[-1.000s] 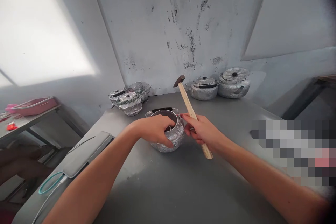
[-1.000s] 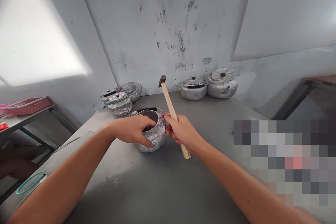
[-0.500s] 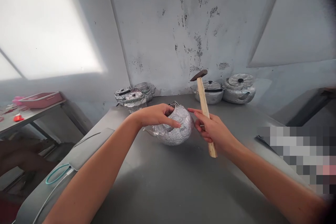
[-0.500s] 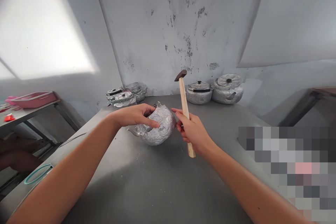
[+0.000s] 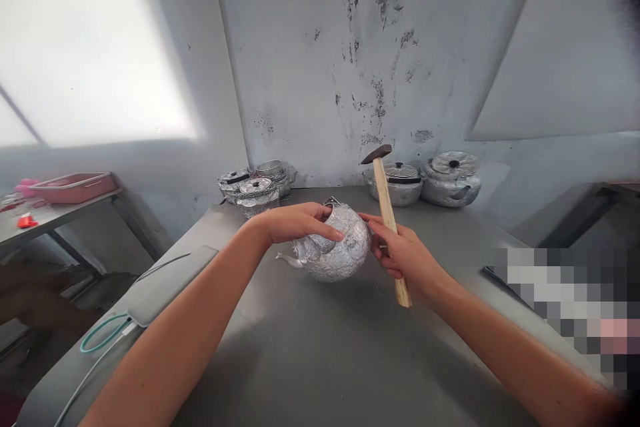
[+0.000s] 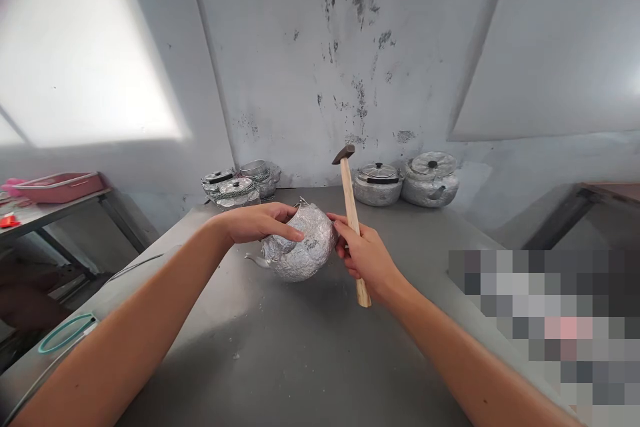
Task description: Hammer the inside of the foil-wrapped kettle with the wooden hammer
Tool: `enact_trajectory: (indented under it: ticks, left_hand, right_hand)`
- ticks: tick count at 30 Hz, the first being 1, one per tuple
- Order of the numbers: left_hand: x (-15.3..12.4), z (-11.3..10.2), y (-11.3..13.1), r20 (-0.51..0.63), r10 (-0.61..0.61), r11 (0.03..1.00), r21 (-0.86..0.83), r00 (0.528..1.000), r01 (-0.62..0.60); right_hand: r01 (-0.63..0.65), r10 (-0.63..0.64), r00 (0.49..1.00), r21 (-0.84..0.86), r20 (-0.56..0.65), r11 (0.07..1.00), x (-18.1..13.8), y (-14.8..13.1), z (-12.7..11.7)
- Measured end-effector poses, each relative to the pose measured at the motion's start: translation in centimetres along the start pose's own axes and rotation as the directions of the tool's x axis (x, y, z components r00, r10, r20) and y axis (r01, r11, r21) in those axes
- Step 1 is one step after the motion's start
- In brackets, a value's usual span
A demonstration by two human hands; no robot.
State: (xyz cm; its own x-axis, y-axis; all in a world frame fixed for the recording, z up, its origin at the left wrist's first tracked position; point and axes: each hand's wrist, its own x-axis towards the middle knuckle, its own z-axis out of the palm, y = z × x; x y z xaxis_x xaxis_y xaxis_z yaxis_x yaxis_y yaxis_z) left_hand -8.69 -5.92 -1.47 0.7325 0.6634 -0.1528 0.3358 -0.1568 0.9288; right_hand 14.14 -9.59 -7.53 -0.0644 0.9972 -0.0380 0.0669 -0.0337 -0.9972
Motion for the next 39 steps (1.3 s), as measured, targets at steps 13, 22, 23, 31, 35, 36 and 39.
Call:
enact_trajectory:
  ticks: [13, 22, 23, 31, 35, 36, 39]
  left_hand:
    - [0.2, -0.2, -0.5, 0.115, 0.08, 0.997, 0.0, 0.99, -0.08]
    - [0.1, -0.2, -0.3, 0.085, 0.068, 0.992, 0.105, 0.994, -0.076]
    - [0.1, -0.2, -0.4, 0.077, 0.07, 0.988, 0.135, 0.995, -0.08]
    - [0.3, 0.2, -0.3, 0.055, 0.09, 0.957, 0.271, 0.994, -0.101]
    - [-0.2, 0.3, 0.5, -0.048, 0.002, 0.959, 0.284, 0.999, 0.012]
    - [-0.4, 0.1, 0.7, -0.101, -0.02, 0.961, 0.274, 0.995, 0.048]
    - [-0.5, -1.1, 0.3, -0.359, 0.01, 0.934, 0.336, 0.933, 0.119]
  right_hand:
    - [-0.014, 0.014, 1.0, 0.005, -0.005, 1.0, 0.2, 0.1, -0.1]
    - [-0.017, 0.017, 1.0, -0.001, -0.012, 1.0, 0.1, 0.0, 0.0]
    - [-0.017, 0.017, 1.0, -0.002, -0.014, 1.0, 0.1, 0.0, 0.0]
    - [-0.022, 0.022, 1.0, -0.029, -0.021, 0.999, 0.4, 0.2, -0.2]
    - [-0.031, 0.03, 0.999, -0.052, -0.019, 0.998, 0.3, 0.0, -0.1]
    - [-0.033, 0.032, 0.999, -0.057, -0.019, 0.998, 0.3, 0.0, -0.1]
    - [-0.038, 0.037, 0.999, -0.066, -0.025, 0.997, 0.3, 0.0, -0.1]
